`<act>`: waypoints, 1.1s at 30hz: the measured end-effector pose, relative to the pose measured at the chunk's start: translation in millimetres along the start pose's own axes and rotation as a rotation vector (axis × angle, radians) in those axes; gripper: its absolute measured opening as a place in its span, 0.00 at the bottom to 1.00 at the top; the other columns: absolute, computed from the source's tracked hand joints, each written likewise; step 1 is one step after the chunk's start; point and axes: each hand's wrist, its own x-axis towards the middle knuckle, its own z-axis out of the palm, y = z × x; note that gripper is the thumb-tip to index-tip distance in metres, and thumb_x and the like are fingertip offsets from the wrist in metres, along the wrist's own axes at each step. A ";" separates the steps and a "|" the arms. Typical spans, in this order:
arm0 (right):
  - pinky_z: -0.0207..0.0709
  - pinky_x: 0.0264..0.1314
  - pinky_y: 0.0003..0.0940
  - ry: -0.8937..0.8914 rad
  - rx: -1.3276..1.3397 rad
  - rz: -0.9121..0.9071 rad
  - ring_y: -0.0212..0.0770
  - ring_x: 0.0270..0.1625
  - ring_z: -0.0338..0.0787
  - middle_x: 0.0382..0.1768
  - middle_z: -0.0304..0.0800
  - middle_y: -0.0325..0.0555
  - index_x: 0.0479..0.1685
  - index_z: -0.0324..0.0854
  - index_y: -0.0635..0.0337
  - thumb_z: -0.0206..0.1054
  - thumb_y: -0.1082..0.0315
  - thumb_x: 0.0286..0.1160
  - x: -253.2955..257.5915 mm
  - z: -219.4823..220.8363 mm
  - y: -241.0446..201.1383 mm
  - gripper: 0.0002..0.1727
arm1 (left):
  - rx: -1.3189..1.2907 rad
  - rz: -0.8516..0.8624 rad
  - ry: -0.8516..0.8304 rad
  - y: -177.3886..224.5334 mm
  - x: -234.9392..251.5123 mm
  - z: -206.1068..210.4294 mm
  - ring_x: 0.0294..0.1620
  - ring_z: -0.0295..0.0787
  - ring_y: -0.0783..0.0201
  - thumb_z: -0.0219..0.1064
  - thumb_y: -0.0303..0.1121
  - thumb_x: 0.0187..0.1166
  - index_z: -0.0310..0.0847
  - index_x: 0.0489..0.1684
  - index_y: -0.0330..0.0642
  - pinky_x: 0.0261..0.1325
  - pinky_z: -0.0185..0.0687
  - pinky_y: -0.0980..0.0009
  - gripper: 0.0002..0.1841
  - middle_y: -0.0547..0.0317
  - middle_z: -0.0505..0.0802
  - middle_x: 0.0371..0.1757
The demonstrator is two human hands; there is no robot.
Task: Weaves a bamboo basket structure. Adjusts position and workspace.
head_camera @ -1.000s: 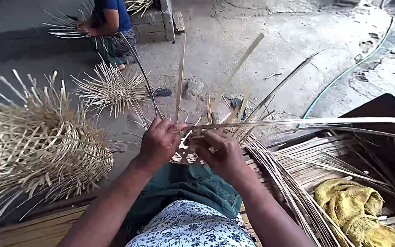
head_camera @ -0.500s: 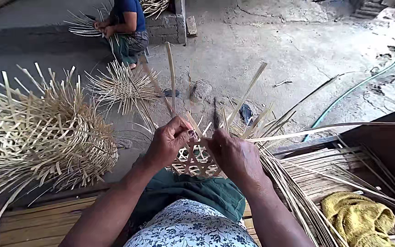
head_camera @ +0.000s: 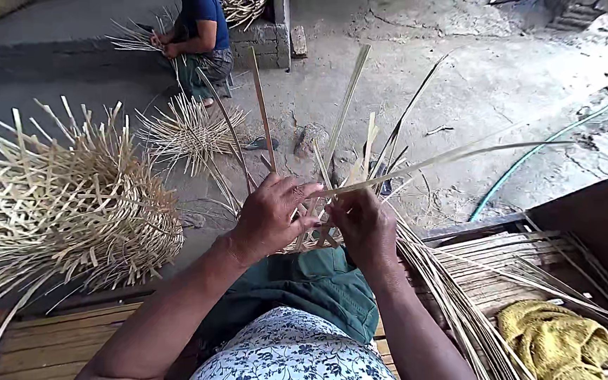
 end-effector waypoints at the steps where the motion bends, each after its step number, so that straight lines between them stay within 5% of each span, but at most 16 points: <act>1: 0.83 0.27 0.36 -0.010 -0.088 0.016 0.36 0.24 0.84 0.30 0.87 0.42 0.52 0.87 0.58 0.78 0.65 0.70 0.3 -1.2 -5.5 0.14 | -0.017 -0.022 0.012 1.0 -1.4 1.8 0.42 0.84 0.55 0.82 0.44 0.65 0.92 0.60 0.46 0.45 0.80 0.60 0.24 0.55 0.92 0.39; 3: 0.81 0.28 0.48 -0.037 -0.293 0.010 0.46 0.30 0.89 0.36 0.90 0.47 0.65 0.90 0.49 0.75 0.62 0.72 -1.2 -3.6 -18.6 0.20 | -0.046 -0.068 0.041 2.8 -3.5 3.8 0.42 0.84 0.57 0.83 0.41 0.64 0.93 0.52 0.45 0.46 0.80 0.61 0.19 0.57 0.93 0.40; 5: 0.82 0.30 0.52 -0.050 -0.319 -0.026 0.50 0.32 0.91 0.35 0.92 0.49 0.59 0.92 0.51 0.75 0.66 0.69 -1.6 -3.6 -24.9 0.18 | -0.101 -0.113 0.037 4.1 -6.1 3.5 0.43 0.83 0.60 0.82 0.38 0.64 0.92 0.47 0.45 0.47 0.78 0.63 0.15 0.60 0.93 0.40; 9: 0.84 0.32 0.26 -0.308 0.429 0.180 0.27 0.28 0.87 0.28 0.90 0.34 0.40 0.85 0.55 0.77 0.74 0.63 14.9 -7.6 2.0 0.09 | -0.227 -0.137 0.070 -6.7 -9.6 3.8 0.42 0.82 0.64 0.78 0.30 0.59 0.88 0.39 0.43 0.47 0.77 0.66 0.11 0.62 0.92 0.38; 12: 0.90 0.41 0.28 -0.353 0.717 0.132 0.30 0.35 0.92 0.35 0.93 0.38 0.39 0.87 0.60 0.77 0.78 0.63 10.3 -1.0 20.3 0.08 | -0.181 -0.132 0.092 -19.3 -11.7 6.7 0.42 0.83 0.62 0.73 0.28 0.64 0.89 0.40 0.41 0.48 0.77 0.64 0.08 0.59 0.92 0.38; 15: 0.92 0.44 0.29 -0.199 0.172 -0.214 0.32 0.42 0.94 0.45 0.94 0.43 0.55 0.90 0.59 0.72 0.69 0.75 -3.2 3.2 4.4 0.13 | 0.030 -0.088 0.084 -23.3 -12.9 9.1 0.46 0.88 0.51 0.66 0.28 0.74 0.93 0.49 0.42 0.46 0.85 0.57 0.11 0.52 0.94 0.42; 18: 0.85 0.33 0.44 -0.075 -0.304 -0.254 0.49 0.37 0.91 0.40 0.90 0.51 0.65 0.88 0.56 0.67 0.64 0.79 -13.0 6.5 -13.9 0.18 | 0.095 -0.082 0.040 -14.1 -14.6 6.8 0.44 0.87 0.50 0.66 0.28 0.73 0.96 0.47 0.45 0.41 0.83 0.57 0.12 0.51 0.93 0.42; 21: 0.81 0.23 0.46 -0.130 -0.356 -0.259 0.48 0.27 0.90 0.32 0.90 0.47 0.54 0.91 0.54 0.67 0.63 0.79 -7.1 -6.2 -13.5 0.12 | -0.175 -0.260 -0.034 -9.3 -8.9 -5.7 0.37 0.84 0.68 0.69 0.28 0.72 0.92 0.54 0.44 0.39 0.80 0.71 0.14 0.61 0.93 0.43; 24: 0.78 0.19 0.47 -0.211 -0.317 -0.268 0.45 0.22 0.89 0.27 0.90 0.43 0.44 0.90 0.53 0.66 0.58 0.81 -2.5 -13.2 -18.2 0.11 | -0.470 -0.463 -0.116 -14.0 -4.7 -19.6 0.23 0.79 0.75 0.70 0.32 0.79 0.83 0.70 0.45 0.28 0.77 0.77 0.20 0.67 0.88 0.29; 27: 0.70 0.14 0.46 -0.185 -0.379 -0.243 0.48 0.16 0.84 0.16 0.81 0.44 0.32 0.85 0.55 0.63 0.53 0.83 -1.6 -9.5 -21.3 0.17 | -0.650 -0.445 -0.091 -14.2 -5.8 -16.9 0.22 0.77 0.78 0.71 0.27 0.77 0.86 0.49 0.42 0.27 0.75 0.82 0.07 0.68 0.86 0.25; 33: 0.70 0.16 0.45 -0.252 -0.305 -0.187 0.44 0.16 0.82 0.13 0.77 0.40 0.27 0.83 0.54 0.62 0.53 0.84 4.2 -16.8 -18.4 0.19 | -0.838 -0.295 -0.006 -17.8 -17.7 -9.3 0.35 0.85 0.80 0.68 0.23 0.80 0.84 0.46 0.43 0.41 0.84 0.82 0.05 0.69 0.91 0.39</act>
